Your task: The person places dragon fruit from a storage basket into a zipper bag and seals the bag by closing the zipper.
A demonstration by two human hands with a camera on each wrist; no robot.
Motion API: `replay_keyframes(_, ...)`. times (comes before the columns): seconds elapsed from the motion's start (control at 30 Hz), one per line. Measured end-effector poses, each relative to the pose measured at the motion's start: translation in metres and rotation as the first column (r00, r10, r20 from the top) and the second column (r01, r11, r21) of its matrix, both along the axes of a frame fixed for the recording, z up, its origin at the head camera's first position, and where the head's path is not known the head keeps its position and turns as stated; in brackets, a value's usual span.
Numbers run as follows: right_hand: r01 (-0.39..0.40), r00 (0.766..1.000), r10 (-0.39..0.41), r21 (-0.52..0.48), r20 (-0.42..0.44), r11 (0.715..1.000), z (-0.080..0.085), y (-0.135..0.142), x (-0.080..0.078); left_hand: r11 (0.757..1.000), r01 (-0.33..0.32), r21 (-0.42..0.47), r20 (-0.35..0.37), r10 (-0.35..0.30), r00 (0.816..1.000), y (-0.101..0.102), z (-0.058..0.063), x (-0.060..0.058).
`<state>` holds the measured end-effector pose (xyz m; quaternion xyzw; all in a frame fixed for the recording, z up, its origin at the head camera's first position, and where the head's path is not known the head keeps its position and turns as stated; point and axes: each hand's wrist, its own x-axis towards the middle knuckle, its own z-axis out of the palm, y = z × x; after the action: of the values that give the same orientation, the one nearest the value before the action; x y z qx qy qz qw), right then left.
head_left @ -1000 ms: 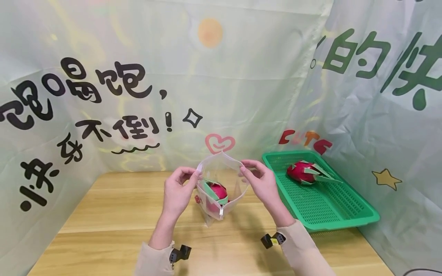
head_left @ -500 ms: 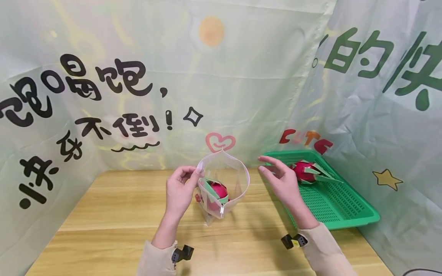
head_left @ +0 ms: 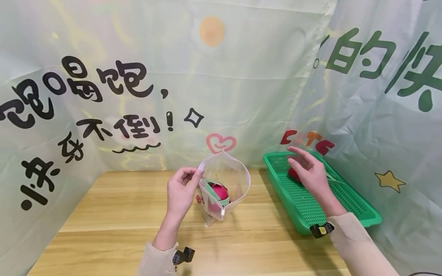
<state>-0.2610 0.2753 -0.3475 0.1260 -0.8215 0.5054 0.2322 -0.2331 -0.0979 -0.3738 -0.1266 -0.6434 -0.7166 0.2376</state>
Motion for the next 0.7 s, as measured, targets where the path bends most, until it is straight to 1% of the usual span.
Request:
replay_keyframes(0.13,0.036,0.999,-0.036,0.008,0.026,0.999,-0.003,0.021,-0.017,1.0,-0.003,-0.004,0.005,0.003,1.0,0.001,0.0,0.0)
replay_keyframes(0.23,0.06,0.996,-0.062,0.037,0.057,0.997,-0.007,0.035,-0.03,1.0,-0.004,-0.004,0.013,0.004,1.0,0.001,-0.001,0.0)
replay_keyframes(0.47,0.06,0.991,-0.076,0.142,0.113,0.988,-0.022,0.07,-0.059,1.0,0.007,0.003,0.002,-0.007,1.0,0.003,-0.001,0.0)
replay_keyframes(0.6,0.064,0.976,-0.107,0.222,0.187,0.973,-0.031,0.087,-0.07,1.0,0.009,-0.009,0.0,-0.009,1.0,0.005,-0.001,0.001)
replay_keyframes(0.7,0.043,0.965,-0.107,0.259,0.24,0.965,-0.035,0.096,-0.079,1.0,0.002,-0.017,-0.004,-0.002,1.0,0.005,-0.001,0.0)
